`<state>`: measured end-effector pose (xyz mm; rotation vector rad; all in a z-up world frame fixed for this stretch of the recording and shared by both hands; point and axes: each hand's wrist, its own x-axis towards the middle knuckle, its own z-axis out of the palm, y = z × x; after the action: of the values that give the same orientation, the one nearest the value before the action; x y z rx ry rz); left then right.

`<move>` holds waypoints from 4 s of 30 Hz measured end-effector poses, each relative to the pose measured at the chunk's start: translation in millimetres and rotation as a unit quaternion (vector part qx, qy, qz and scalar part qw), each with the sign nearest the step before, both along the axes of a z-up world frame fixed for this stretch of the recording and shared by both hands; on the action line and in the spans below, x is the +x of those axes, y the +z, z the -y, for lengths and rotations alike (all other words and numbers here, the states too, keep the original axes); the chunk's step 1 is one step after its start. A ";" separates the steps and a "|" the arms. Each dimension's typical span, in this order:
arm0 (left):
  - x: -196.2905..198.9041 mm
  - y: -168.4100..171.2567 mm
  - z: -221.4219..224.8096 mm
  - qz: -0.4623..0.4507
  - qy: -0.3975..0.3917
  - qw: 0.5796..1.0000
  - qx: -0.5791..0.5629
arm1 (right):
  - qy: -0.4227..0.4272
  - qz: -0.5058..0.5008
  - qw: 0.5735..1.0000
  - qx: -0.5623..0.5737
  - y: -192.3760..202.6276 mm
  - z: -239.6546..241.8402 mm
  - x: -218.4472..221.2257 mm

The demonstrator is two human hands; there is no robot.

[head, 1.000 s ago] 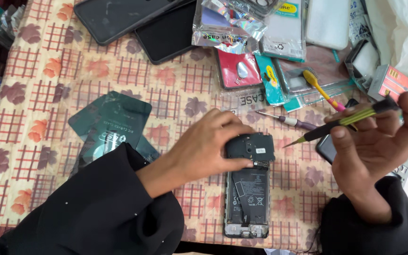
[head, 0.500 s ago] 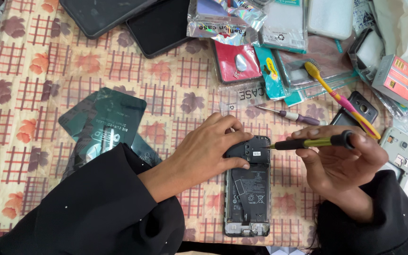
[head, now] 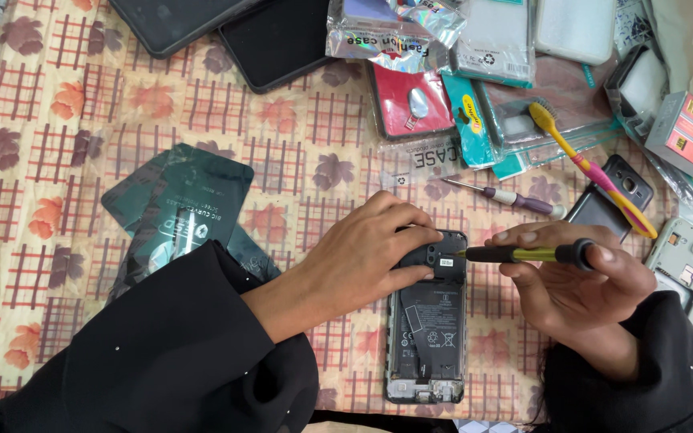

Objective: The person disassembles a smartphone by removing screws and detaching internal components. They use a screwdriver to remove screws, a brush to clean the interior, and tweezers to handle small parts. The person repeatedly removes and reattaches the motherboard and other components.

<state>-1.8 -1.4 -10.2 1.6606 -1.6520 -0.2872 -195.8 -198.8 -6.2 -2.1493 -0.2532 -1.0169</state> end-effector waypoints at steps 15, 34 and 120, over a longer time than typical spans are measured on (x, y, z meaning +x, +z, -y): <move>-4.8 0.8 -2.4 0.044 0.019 0.998 -0.034 | 0.006 -0.034 0.999 -0.032 7.5 2.3 -6.5; -9.4 1.3 0.1 0.072 0.040 0.996 -0.016 | 0.014 -0.012 0.999 -0.046 1.2 5.4 -1.8; 2.2 22.6 -1.2 -0.023 0.045 0.991 0.126 | 0.059 -0.060 0.995 -0.047 2.2 -6.1 21.7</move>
<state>0.4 -0.2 12.4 1.8951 -1.5515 -0.5025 -174.1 -192.7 -4.0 -2.2417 -0.3721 -0.8199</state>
